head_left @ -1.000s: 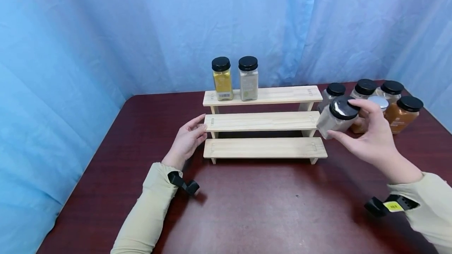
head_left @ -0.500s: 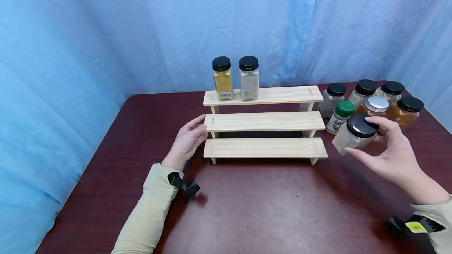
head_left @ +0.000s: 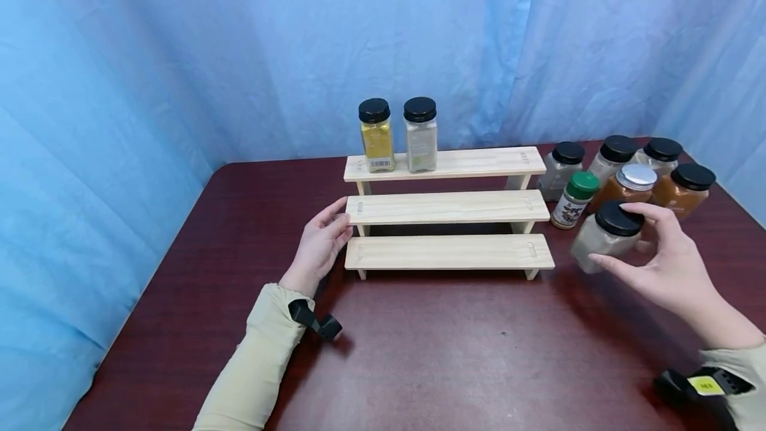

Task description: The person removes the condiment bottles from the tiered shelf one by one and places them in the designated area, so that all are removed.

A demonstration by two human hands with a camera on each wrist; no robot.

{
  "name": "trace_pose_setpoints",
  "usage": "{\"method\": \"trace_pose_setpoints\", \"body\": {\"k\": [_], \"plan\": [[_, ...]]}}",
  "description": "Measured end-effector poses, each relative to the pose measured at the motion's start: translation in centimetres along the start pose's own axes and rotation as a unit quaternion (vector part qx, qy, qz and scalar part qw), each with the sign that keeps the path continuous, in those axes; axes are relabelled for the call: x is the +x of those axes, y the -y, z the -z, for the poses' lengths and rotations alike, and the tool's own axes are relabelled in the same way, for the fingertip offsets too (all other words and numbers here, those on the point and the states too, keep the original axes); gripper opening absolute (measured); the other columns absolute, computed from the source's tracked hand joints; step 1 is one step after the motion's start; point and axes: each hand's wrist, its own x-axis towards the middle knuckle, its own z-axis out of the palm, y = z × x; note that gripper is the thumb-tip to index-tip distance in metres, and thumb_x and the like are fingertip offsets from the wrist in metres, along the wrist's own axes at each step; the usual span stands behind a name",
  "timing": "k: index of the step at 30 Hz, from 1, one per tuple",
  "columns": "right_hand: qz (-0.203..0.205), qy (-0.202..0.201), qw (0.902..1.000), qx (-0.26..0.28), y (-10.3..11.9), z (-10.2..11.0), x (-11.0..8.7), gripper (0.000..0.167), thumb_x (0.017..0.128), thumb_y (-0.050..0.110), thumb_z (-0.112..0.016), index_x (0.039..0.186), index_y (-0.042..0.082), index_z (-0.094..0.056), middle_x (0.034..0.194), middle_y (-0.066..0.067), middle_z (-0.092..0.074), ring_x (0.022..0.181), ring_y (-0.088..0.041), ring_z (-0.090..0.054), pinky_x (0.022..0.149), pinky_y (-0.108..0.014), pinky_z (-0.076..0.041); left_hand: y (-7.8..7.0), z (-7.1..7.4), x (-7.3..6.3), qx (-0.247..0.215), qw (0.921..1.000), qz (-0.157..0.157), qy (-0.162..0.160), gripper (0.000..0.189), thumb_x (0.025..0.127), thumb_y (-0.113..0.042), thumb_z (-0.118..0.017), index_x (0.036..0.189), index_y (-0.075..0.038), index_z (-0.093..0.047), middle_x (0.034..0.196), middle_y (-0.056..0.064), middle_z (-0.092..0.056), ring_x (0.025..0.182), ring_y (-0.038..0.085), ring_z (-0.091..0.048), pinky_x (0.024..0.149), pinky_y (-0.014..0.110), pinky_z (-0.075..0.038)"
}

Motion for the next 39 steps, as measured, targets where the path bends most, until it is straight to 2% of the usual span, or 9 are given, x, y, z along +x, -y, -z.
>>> {"method": "trace_pose_setpoints", "body": {"k": [2,4,6,8,15,25,36,39], "plan": [[-0.021,0.005,0.9997,-0.007,-0.3,-0.1,0.1,0.099,0.055,-0.004,-0.088,0.139,0.005,-0.036,0.119,-0.011,-0.051,0.088,0.018,-0.037,0.067,0.003,-0.03,0.1,0.0,0.0,0.002,1.0,-0.006,0.0,0.047,0.096,0.001,-0.048,0.142,-0.005,-0.043,0.089,-0.003,-0.05,0.074,0.003,-0.054,0.072,0.015,-0.048],[-0.036,0.015,0.9993,-0.001,-0.2,0.0,0.3,0.094,0.06,0.0,-0.087,0.138,0.003,-0.034,0.119,-0.023,-0.048,0.086,0.019,-0.037,0.065,0.003,-0.031,0.2,0.0,0.0,0.001,0.9999,-0.012,-0.002,0.046,0.096,0.002,-0.048,0.141,-0.004,-0.043,0.088,-0.002,-0.05,0.074,0.003,-0.054,0.072,0.015,-0.048],[-0.045,0.026,0.9986,0.009,0.2,0.0,0.5,0.09,0.064,0.003,-0.085,0.137,0.001,-0.033,0.12,-0.027,-0.047,0.086,0.021,-0.036,0.065,0.003,-0.031,0.2,0.0,0.0,-0.001,0.9999,-0.016,-0.004,0.046,0.096,0.003,-0.048,0.141,-0.004,-0.044,0.088,-0.002,-0.05,0.074,0.003,-0.054,0.072,0.015,-0.048],[-0.051,0.031,0.9981,0.014,0.4,-0.1,0.7,0.088,0.066,0.003,-0.084,0.136,-0.001,-0.032,0.12,-0.027,-0.046,0.087,0.026,-0.033,0.066,0.004,-0.031,0.3,0.0,0.0,-0.002,0.9998,-0.018,-0.002,0.046,0.096,0.002,-0.049,0.141,-0.004,-0.044,0.089,-0.002,-0.05,0.074,0.003,-0.054,0.072,0.015,-0.049],[-0.064,0.027,0.9974,0.015,0.2,-0.5,1.1,0.083,0.067,0.002,-0.083,0.133,-0.004,-0.033,0.117,-0.023,-0.045,0.088,0.028,-0.03,0.068,0.006,-0.029,0.3,0.0,0.0,-0.012,0.9996,-0.019,0.014,0.047,0.096,0.003,-0.048,0.142,-0.003,-0.042,0.087,-0.003,-0.051,0.072,0.003,-0.055,0.072,0.015,-0.049],[-0.089,0.046,0.9949,0.014,-0.2,-0.7,1.4,0.081,0.071,0.008,-0.082,0.133,-0.003,-0.032,0.125,-0.029,-0.045,0.088,0.03,-0.026,0.068,0.007,-0.028,0.3,0.2,0.1,-0.015,0.9995,-0.022,0.016,0.047,0.096,0.003,-0.046,0.143,-0.002,-0.04,0.085,-0.003,-0.051,0.07,0.002,-0.055,0.07,0.014,-0.049],[-0.082,0.048,0.9955,-0.002,-0.2,-1.2,1.3,0.079,0.068,0.006,-0.084,0.129,-0.003,-0.035,0.12,-0.027,-0.047,0.086,0.029,-0.023,0.066,0.005,-0.026,0.4,0.2,0.1,-0.014,0.9997,-0.019,0.011,0.046,0.097,0.003,-0.046,0.142,-0.003,-0.042,0.087,-0.003,-0.05,0.071,0.002,-0.054,0.07,0.014,-0.048],[-0.083,0.051,0.9952,-0.007,-0.2,-1.1,1.3,0.079,0.068,0.006,-0.084,0.129,-0.003,-0.035,0.12,-0.028,-0.047,0.086,0.026,-0.026,0.065,0.003,-0.027,0.4,0.2,0.1,-0.011,0.9997,-0.02,0.011,0.046,0.097,0.003,-0.046,0.142,-0.003,-0.042,0.087,-0.003,-0.05,0.071,0.002,-0.054,0.07,0.014,-0.048]]}}
